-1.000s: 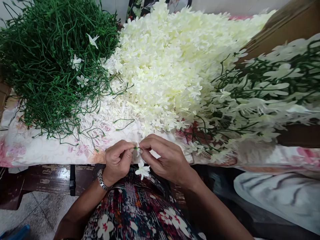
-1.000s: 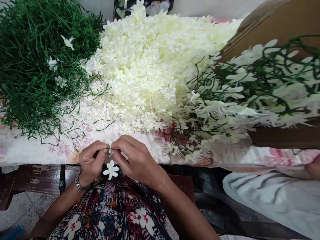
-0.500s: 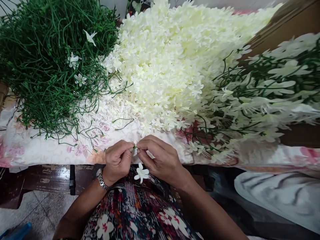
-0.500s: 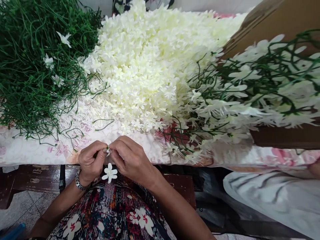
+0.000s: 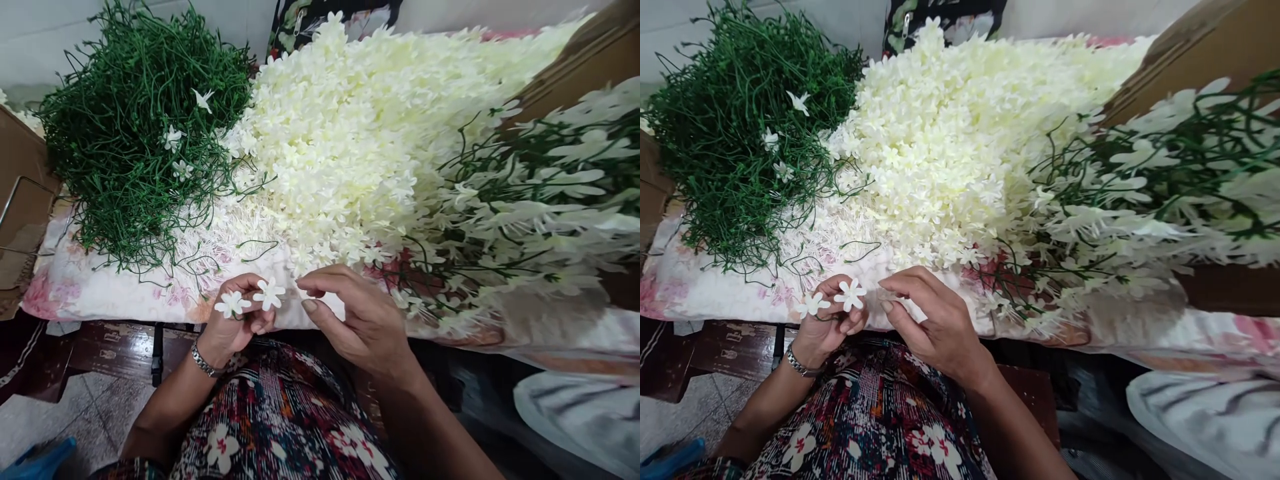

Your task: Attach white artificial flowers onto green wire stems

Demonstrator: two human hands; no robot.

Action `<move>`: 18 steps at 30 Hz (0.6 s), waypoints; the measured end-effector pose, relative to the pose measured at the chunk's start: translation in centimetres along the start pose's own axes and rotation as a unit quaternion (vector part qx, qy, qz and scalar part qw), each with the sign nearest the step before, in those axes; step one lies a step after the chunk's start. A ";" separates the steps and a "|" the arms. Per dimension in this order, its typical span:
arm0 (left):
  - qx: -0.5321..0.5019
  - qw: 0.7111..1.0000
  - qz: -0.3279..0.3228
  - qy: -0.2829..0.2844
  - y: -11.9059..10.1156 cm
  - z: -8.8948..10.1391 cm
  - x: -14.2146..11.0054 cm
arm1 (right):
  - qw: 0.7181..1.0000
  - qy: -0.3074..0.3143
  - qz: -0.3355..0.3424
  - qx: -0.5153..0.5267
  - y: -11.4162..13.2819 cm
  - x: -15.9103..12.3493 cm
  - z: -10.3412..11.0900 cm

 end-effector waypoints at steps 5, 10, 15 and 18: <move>-0.019 0.999 0.022 -0.028 0.4 0.3 -0.1 | 1.000 -0.023 0.004 0.014 0.5 0.2 0.2; 0.024 0.999 -0.002 -0.041 0.2 0.5 -0.1 | 0.998 -0.039 0.046 -0.036 1.4 0.9 0.9; 0.059 0.997 -0.018 -0.055 -0.1 0.3 -0.2 | 0.993 0.018 0.089 -0.073 2.0 1.3 -0.2; 0.081 0.993 -0.018 -0.078 -0.1 0.4 -0.3 | 0.991 0.033 0.112 -0.070 2.2 1.2 -0.7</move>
Point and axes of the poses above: each hand's wrist, its own x-axis towards the middle knuckle, its own z-axis out of the back of the hand, y = z × x, the point moved 8 cm from there along x, towards the middle knuckle, and after that the axes turned 14 degrees about -x, right-handed, at the moved point
